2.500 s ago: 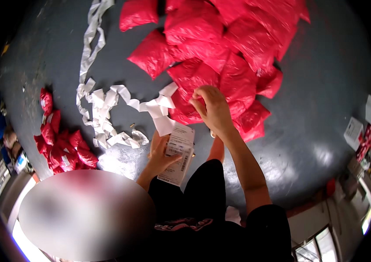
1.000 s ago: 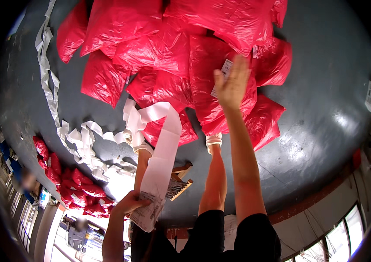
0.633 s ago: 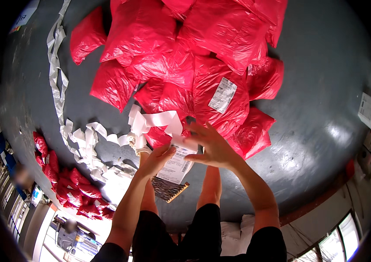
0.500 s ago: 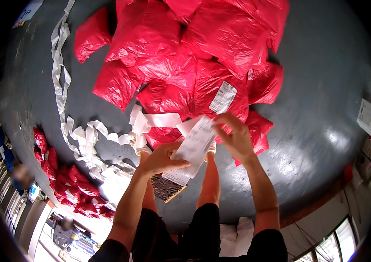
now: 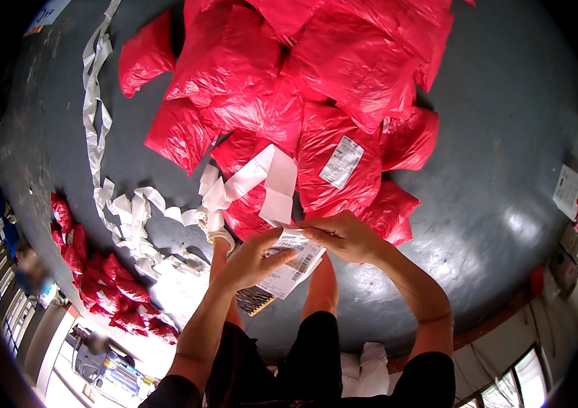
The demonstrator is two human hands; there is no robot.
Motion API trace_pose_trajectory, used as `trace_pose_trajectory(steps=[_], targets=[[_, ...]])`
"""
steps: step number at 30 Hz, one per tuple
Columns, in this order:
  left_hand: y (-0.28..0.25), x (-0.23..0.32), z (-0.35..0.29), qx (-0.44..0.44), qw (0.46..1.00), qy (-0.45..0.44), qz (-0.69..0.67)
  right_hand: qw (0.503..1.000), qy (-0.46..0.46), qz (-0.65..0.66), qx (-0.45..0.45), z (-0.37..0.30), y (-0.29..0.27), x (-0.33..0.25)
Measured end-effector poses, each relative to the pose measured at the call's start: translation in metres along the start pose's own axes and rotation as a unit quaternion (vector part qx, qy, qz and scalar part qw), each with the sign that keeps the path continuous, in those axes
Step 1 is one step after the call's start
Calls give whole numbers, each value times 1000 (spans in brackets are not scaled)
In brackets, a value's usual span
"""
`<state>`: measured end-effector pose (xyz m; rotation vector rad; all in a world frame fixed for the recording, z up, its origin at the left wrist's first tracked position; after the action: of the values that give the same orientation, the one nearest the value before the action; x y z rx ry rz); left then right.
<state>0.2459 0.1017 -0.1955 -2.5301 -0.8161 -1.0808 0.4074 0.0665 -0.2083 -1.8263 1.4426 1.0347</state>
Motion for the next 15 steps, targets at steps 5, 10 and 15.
trace_pose_trajectory(steps=[5, 10, 15], targets=[[-24, -14, -34, -79, 989, -120, 33, 926, 187, 296, 144, 10, -93, 20], [-57, -73, -65, -46, 959, -276, -47, 611, -269, -55, 743, 1, -231, -58], [-69, -132, -53, -57, 957, -263, -108, 626, -238, -551, 498, 122, -197, 33]])
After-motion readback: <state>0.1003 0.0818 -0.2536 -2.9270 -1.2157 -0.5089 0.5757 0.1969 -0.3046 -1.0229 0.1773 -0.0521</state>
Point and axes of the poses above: each hand's wrist, its own z-axis towards the middle knuckle, its own y-axis out of the palm, x = y × z, the point moved 5 cm from there along z, towards the middle knuckle, and after that the axes turned 8 degrees about x, right-handed, at the moved point
